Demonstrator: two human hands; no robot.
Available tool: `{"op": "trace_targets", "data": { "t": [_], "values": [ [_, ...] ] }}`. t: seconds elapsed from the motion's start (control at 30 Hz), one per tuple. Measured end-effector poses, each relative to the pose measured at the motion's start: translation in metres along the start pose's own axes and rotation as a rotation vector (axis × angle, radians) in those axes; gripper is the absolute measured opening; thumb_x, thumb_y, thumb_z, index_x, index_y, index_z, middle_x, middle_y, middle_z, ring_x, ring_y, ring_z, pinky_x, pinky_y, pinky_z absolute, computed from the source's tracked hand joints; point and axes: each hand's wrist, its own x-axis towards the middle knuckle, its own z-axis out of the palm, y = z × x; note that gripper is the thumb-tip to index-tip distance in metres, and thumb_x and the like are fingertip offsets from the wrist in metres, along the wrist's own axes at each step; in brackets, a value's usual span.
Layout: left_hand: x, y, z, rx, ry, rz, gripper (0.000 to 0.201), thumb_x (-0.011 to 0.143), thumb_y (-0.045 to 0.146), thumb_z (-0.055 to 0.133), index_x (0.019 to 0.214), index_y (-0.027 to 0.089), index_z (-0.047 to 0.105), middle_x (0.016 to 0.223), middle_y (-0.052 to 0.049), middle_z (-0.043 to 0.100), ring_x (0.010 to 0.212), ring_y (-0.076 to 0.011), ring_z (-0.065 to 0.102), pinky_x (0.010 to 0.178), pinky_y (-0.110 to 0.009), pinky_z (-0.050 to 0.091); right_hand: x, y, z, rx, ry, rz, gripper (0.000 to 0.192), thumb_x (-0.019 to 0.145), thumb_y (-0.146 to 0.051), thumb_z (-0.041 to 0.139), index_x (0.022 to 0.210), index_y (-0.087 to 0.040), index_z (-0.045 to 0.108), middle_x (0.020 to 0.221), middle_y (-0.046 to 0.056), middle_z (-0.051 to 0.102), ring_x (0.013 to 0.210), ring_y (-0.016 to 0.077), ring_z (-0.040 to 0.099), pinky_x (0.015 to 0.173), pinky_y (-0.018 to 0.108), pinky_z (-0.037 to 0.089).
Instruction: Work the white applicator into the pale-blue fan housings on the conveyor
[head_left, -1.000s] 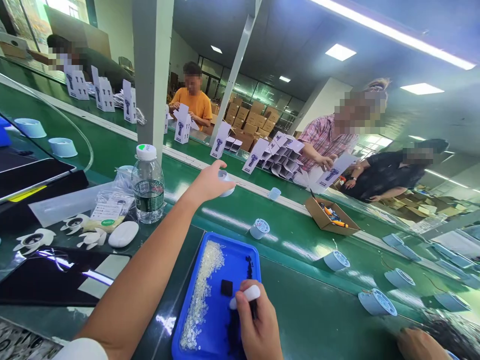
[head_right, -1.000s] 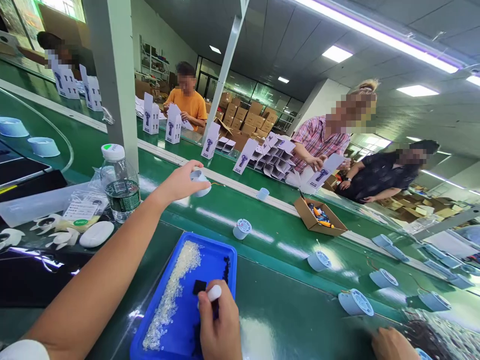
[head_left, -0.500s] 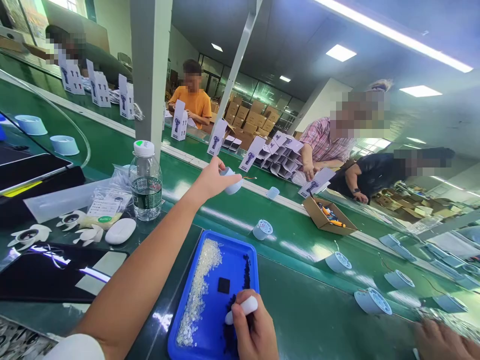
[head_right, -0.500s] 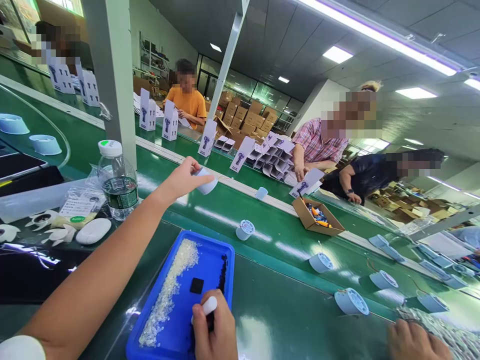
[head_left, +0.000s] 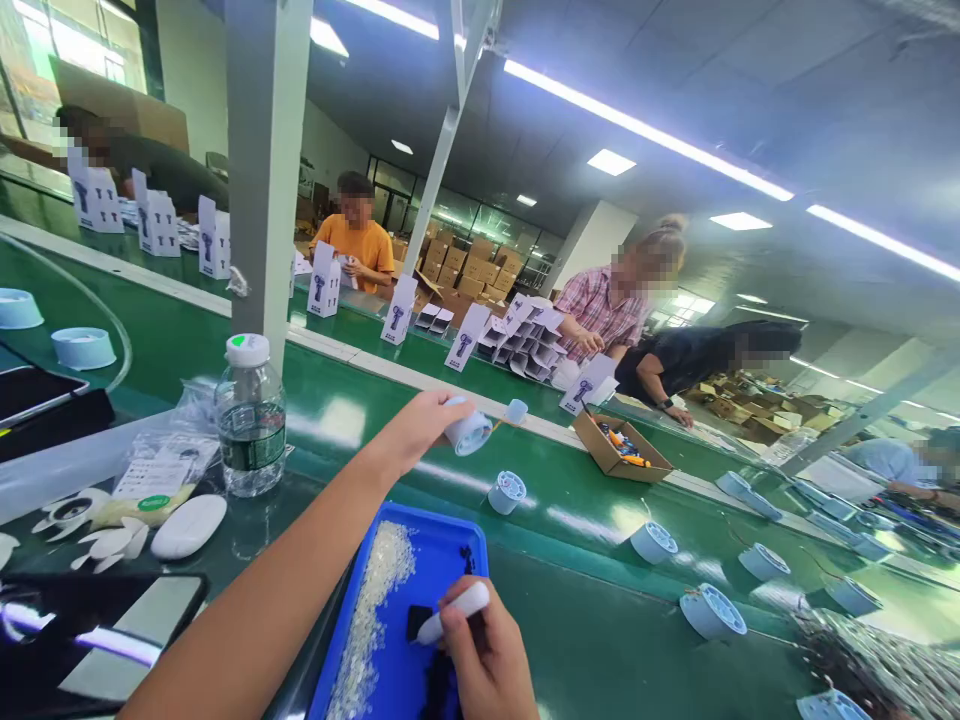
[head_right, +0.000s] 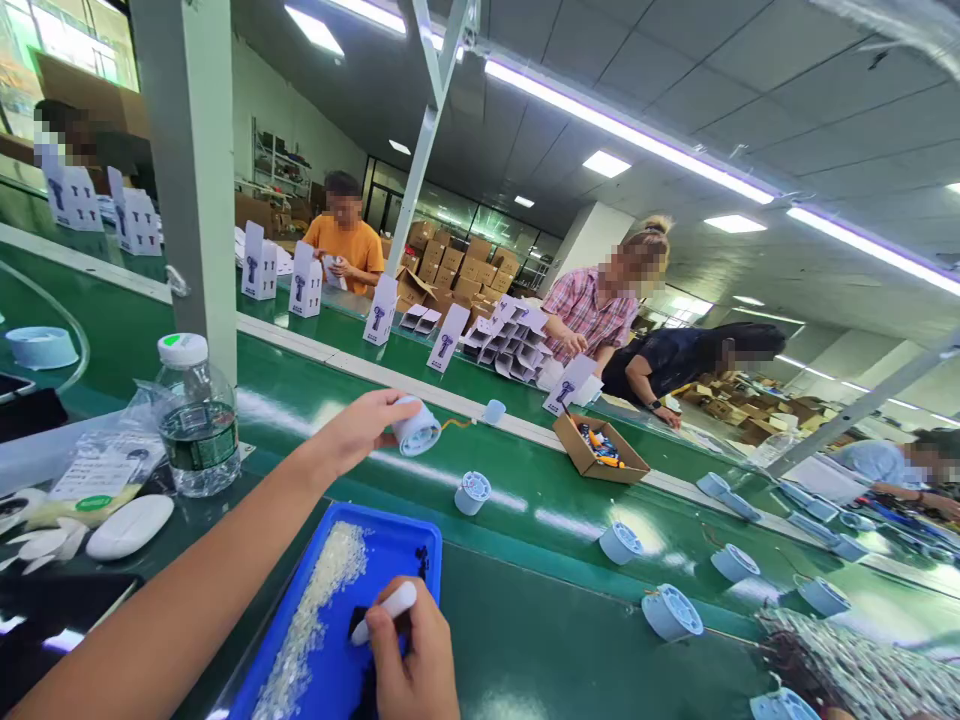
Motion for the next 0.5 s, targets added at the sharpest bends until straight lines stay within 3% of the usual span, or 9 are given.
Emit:
{"op": "trace_targets", "data": {
  "t": [0.13,0.2,0.33,0.5],
  "values": [
    [-0.007,-0.003,0.017,0.103,-0.110,-0.041,0.032,0.067,0.046,0.063,0.072,0.015,0.056,0.067,0.001,0.055,0.059,-0.0104,0.047,0.059,-0.026,0.042,0.015,-0.014,-0.006,0.226,0.575,-0.091,0.016,0.081,-0.033,0.061,0.088,-0.019,0.061,0.084,0.003,0.061,0.059,0.0135,0.061,0.055,0.024,0.049],
    [-0.009,-0.006,0.023,0.156,-0.116,-0.056,0.036,0.069,0.051,0.060,0.077,0.016,0.056,0.068,0.001,0.055,0.060,-0.0110,0.048,0.058,-0.027,0.043,0.024,-0.023,-0.012,0.296,0.729,-0.147,0.015,0.080,-0.029,0.064,0.091,-0.019,0.061,0.090,0.004,0.062,0.064,0.0152,0.066,0.060,0.026,0.052],
    [-0.011,-0.008,0.029,0.202,-0.138,-0.042,0.036,0.070,0.052,0.059,0.077,0.017,0.052,0.070,0.001,0.054,0.061,-0.0108,0.047,0.058,-0.025,0.042,0.038,-0.029,-0.015,0.336,0.770,-0.145,0.014,0.079,-0.028,0.065,0.089,-0.019,0.062,0.091,0.003,0.064,0.071,0.0159,0.068,0.065,0.025,0.054],
    [-0.017,0.000,0.031,0.173,-0.137,-0.021,0.035,0.069,0.049,0.061,0.071,0.018,0.045,0.069,0.003,0.051,0.062,-0.0102,0.045,0.058,-0.024,0.041,0.042,-0.019,-0.011,0.364,0.800,-0.140,0.018,0.078,-0.031,0.065,0.089,-0.018,0.061,0.087,0.004,0.066,0.069,0.0165,0.068,0.064,0.025,0.055]
  ]
}}
